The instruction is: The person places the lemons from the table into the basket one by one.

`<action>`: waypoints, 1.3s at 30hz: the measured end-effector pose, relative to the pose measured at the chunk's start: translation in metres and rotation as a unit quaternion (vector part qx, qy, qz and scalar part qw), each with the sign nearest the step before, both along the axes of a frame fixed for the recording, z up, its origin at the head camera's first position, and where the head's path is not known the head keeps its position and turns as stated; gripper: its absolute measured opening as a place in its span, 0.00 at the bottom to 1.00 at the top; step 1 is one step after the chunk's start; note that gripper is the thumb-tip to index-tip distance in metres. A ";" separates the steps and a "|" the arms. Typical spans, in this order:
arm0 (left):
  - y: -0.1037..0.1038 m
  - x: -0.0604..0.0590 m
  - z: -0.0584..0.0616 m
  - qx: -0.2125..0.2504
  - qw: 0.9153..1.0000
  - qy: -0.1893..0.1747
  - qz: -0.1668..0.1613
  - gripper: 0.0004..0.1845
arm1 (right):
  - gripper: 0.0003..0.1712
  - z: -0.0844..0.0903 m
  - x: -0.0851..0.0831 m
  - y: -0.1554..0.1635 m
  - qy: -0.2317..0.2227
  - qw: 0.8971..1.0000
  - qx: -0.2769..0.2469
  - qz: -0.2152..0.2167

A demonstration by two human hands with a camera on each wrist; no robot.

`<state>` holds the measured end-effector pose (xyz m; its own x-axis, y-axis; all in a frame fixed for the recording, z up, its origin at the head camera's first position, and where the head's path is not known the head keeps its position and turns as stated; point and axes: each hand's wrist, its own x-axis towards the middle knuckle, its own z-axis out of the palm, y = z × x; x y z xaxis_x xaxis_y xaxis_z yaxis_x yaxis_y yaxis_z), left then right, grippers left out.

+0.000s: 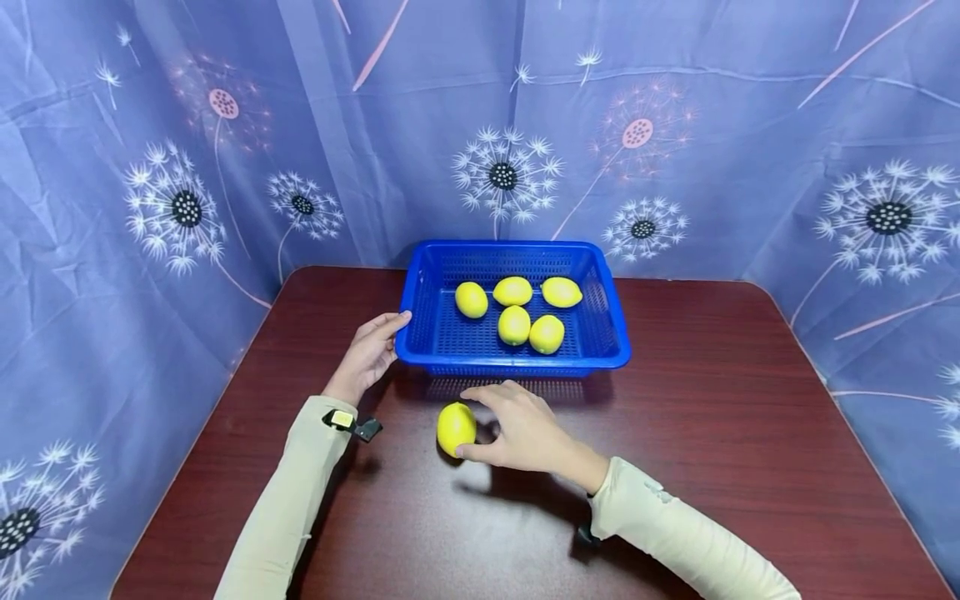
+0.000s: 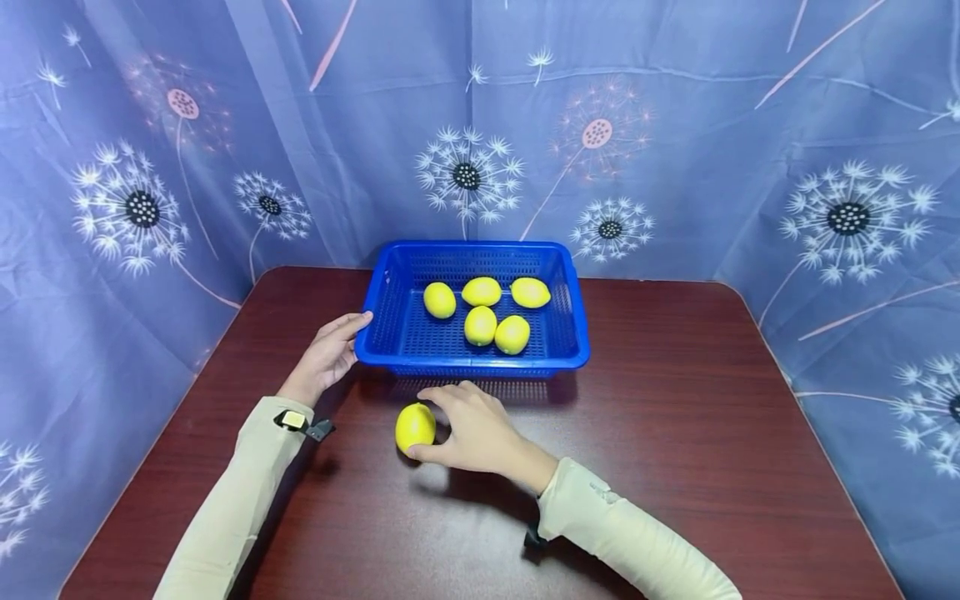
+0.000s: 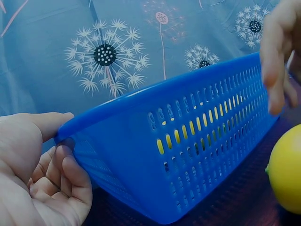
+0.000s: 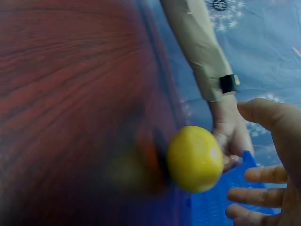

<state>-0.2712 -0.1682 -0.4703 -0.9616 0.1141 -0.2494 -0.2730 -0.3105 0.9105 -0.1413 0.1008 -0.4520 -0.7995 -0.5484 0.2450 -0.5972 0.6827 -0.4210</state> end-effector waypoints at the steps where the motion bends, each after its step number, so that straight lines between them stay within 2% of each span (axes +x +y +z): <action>1: 0.000 0.000 0.001 0.000 1.000 0.001 0.000 0.07 | 0.44 -0.003 -0.001 -0.002 0.005 1.000 0.005 -0.003; 8: 0.000 0.000 0.001 0.003 1.000 0.001 0.003 0.06 | 0.50 -0.019 -0.001 -0.015 0.001 0.999 0.042 -0.033; 18: 0.000 0.001 -0.001 0.012 1.000 0.002 -0.001 0.06 | 0.47 -0.029 -0.002 -0.026 0.012 0.997 0.066 -0.037; 24: 0.000 -0.001 -0.002 0.012 1.000 0.003 0.003 0.07 | 0.47 -0.031 -0.002 -0.028 0.006 0.997 0.065 -0.039; 31: 0.000 0.001 -0.001 0.018 1.000 0.000 0.007 0.07 | 0.45 -0.033 -0.001 -0.029 0.029 0.997 0.058 -0.042; 39: 0.000 0.001 -0.001 0.019 1.000 0.004 0.004 0.06 | 0.43 -0.032 0.004 -0.028 0.027 0.998 0.043 -0.044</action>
<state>-0.2706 -0.1686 -0.4712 -0.9645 0.1154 -0.2374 -0.2631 -0.3473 0.9001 -0.1377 0.0730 -0.4838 -0.8326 -0.4970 0.2444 -0.5533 0.7663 -0.3267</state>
